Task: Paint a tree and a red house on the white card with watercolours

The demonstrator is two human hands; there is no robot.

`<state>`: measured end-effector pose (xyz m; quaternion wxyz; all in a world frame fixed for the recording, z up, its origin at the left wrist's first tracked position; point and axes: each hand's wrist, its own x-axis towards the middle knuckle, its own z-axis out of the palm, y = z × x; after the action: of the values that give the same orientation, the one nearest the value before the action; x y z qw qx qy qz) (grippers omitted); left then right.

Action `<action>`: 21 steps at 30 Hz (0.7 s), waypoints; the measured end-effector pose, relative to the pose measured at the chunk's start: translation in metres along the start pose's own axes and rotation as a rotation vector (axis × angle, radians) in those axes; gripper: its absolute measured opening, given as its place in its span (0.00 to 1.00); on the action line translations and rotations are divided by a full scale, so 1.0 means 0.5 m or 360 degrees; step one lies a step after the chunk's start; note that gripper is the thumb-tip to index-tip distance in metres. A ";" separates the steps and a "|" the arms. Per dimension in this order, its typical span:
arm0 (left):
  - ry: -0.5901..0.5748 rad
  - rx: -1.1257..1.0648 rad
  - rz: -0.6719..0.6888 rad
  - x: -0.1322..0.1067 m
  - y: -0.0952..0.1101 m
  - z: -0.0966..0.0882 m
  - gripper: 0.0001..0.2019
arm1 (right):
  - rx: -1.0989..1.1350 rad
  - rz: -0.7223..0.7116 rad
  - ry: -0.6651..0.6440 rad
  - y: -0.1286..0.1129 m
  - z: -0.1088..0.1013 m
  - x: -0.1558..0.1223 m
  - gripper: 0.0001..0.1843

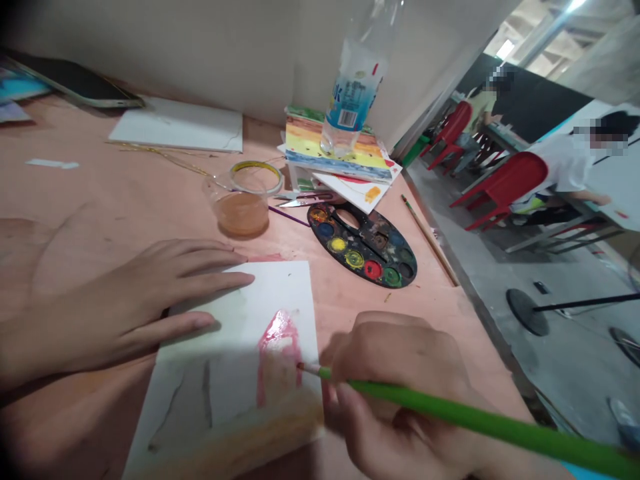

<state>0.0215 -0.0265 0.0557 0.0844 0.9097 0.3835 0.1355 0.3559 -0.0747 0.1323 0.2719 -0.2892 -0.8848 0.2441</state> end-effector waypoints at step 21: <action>0.0063 -0.0016 0.0071 -0.009 -0.025 0.031 0.26 | 0.0000 0.0258 0.0062 -0.010 0.018 -0.026 0.13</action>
<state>0.0146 -0.0218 0.0368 0.0781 0.9147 0.3639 0.1573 0.3576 -0.0890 0.1242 0.2685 -0.3647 -0.8530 0.2595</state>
